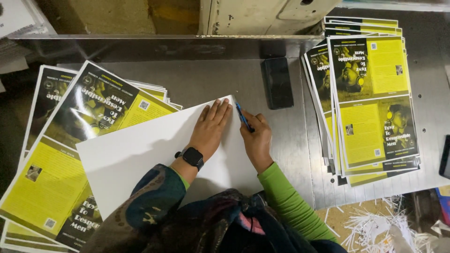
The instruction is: Trimming the white edges off printed book covers using a manual craft knife on a workbench.
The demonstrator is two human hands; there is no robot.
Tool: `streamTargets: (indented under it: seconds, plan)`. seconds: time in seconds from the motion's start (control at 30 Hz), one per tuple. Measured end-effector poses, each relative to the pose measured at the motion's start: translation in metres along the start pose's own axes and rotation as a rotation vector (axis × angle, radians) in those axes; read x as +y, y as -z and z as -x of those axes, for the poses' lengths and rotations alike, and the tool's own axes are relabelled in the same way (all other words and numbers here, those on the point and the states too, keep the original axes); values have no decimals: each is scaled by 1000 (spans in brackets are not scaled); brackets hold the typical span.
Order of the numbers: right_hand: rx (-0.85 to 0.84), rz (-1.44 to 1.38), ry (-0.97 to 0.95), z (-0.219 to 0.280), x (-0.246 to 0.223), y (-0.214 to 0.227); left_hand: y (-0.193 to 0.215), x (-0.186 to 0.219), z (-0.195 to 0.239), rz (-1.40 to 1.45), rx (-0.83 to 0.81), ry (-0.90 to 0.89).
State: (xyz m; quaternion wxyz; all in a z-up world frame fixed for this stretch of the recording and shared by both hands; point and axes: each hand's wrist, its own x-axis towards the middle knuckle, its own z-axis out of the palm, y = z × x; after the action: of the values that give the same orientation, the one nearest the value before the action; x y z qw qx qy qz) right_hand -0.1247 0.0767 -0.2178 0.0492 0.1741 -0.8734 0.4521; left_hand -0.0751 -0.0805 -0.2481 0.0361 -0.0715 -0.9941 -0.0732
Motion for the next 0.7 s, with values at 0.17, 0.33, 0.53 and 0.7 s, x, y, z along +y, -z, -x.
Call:
streamTargets:
  seconds: [0.17,0.33,0.53,0.7]
  plan:
    - [22,-18,-5,2,5,-4,-1,1,0,-53,14,-2]
    - [22,56,40,1,3,-5,1,1,-2,-5,-21,1]
    - [28,64,63,-1,3,-6,0,2,-1,-39,-18,4]
    - [25,58,65,-2,-3,-5,-4,1,-1,-26,-16,-1]
